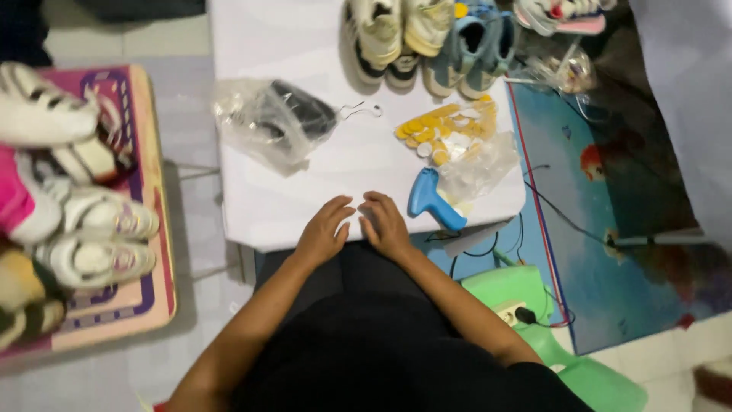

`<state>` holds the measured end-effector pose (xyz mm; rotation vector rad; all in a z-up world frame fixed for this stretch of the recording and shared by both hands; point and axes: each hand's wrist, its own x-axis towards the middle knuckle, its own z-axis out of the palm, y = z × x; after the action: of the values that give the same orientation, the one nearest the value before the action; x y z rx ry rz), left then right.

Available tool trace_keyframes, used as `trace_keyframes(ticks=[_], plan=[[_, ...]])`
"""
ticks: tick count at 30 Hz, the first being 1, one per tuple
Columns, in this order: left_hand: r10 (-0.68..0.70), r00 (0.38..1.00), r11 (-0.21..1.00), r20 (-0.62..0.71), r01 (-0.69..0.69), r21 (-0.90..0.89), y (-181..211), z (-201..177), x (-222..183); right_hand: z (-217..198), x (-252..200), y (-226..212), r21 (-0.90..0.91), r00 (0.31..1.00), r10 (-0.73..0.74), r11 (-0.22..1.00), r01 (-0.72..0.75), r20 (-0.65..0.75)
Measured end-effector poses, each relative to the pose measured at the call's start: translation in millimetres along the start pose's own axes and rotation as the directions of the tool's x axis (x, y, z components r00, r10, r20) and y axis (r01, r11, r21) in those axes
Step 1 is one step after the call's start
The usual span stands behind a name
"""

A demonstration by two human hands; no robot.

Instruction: Attaching yellow identification tags to various pairs of shoes including sneakers and sandals.

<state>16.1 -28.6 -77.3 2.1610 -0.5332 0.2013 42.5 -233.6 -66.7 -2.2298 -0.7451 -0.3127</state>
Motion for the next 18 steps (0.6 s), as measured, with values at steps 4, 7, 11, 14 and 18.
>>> trace_keyframes(ticks=[4,7,11,14,18], plan=[[-0.034,0.998,0.999,-0.057,0.034,0.002,-2.6,4.7,-4.7,-1.5,-1.0,-7.0,0.076,0.999,-0.015,0.997,0.013,0.033],[-0.074,0.995,0.997,-0.064,0.072,-0.030,-1.2,4.5,-8.9,-1.9,-1.6,-9.7,0.107,0.996,-0.009,0.994,0.000,0.084],[-0.062,0.992,0.995,-0.107,0.053,-0.078,-1.9,4.6,-9.7,1.2,-0.5,-9.4,0.095,0.997,-0.023,0.995,0.016,0.076],[-0.049,0.993,0.994,-0.105,0.038,-0.105,-6.6,5.1,-13.4,2.0,-1.7,-14.1,0.075,0.996,-0.044,0.996,0.038,0.075],[-0.072,0.996,0.992,-0.062,0.064,-0.113,-11.2,1.2,-18.7,-0.1,0.2,-25.1,0.076,0.997,-0.026,0.997,0.021,0.073]])
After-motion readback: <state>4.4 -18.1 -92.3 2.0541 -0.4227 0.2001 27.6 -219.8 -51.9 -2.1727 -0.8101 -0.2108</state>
